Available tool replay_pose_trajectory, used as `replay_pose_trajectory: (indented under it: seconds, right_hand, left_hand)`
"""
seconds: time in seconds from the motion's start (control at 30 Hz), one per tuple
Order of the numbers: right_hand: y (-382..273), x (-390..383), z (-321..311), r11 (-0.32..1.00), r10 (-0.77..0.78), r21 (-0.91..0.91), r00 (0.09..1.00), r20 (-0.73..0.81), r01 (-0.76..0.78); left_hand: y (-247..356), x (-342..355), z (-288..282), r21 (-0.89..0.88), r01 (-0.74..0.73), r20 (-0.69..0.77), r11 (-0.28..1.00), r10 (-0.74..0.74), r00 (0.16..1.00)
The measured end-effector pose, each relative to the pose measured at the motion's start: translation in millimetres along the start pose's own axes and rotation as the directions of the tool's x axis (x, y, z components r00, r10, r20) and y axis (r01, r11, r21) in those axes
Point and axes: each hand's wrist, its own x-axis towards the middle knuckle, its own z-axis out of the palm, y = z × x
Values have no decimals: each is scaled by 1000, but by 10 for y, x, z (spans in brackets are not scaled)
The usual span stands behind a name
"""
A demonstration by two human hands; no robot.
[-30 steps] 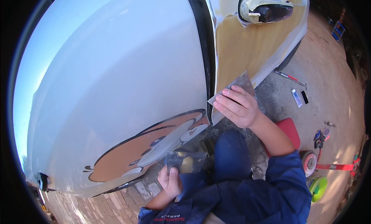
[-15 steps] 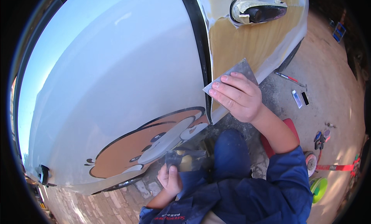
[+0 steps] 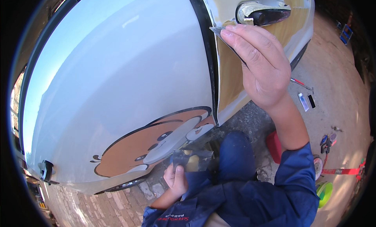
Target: The person applies beige body filler to a white car door using a metal spreader, smoothing it across the surface. They repeatedly scrape filler onto the spreader and spread it in overlapping strokes, working around the door handle and along the door edge.
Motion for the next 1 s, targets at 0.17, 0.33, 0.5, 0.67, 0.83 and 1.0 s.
replay_pose_trajectory:
  seconds: [0.17, 0.33, 0.5, 0.67, 0.83, 1.0]
  right_hand:
    - [-396, 229, -330, 885, 423, 118, 883, 201, -451]
    - [-336, 396, -366, 621, 681, 173, 635, 365, -765]
    - [-290, 405, -351, 521, 765, 144, 535, 358, -841]
    - [-333, 199, -377, 588, 676, -40, 463, 573, -808]
    - [-318, 129, -386, 605, 645, -19, 477, 597, -796]
    - [-162, 251, -385, 543, 662, 260, 597, 453, -799]
  left_hand:
    - [-6, 0, -52, 17, 4, -14, 1000, -4, 1000]
    - [-33, -16, -55, 12, 21, 15, 1000, -21, 1000]
    - [-28, -5, 15, 56, -19, -24, 998, 21, 999]
    - [-1, 16, 54, 72, -40, -69, 997, 45, 997]
    - [28, 24, 22, 110, -40, -33, 993, 44, 998]
    - [10, -1, -45, 52, 6, 42, 999, -8, 999]
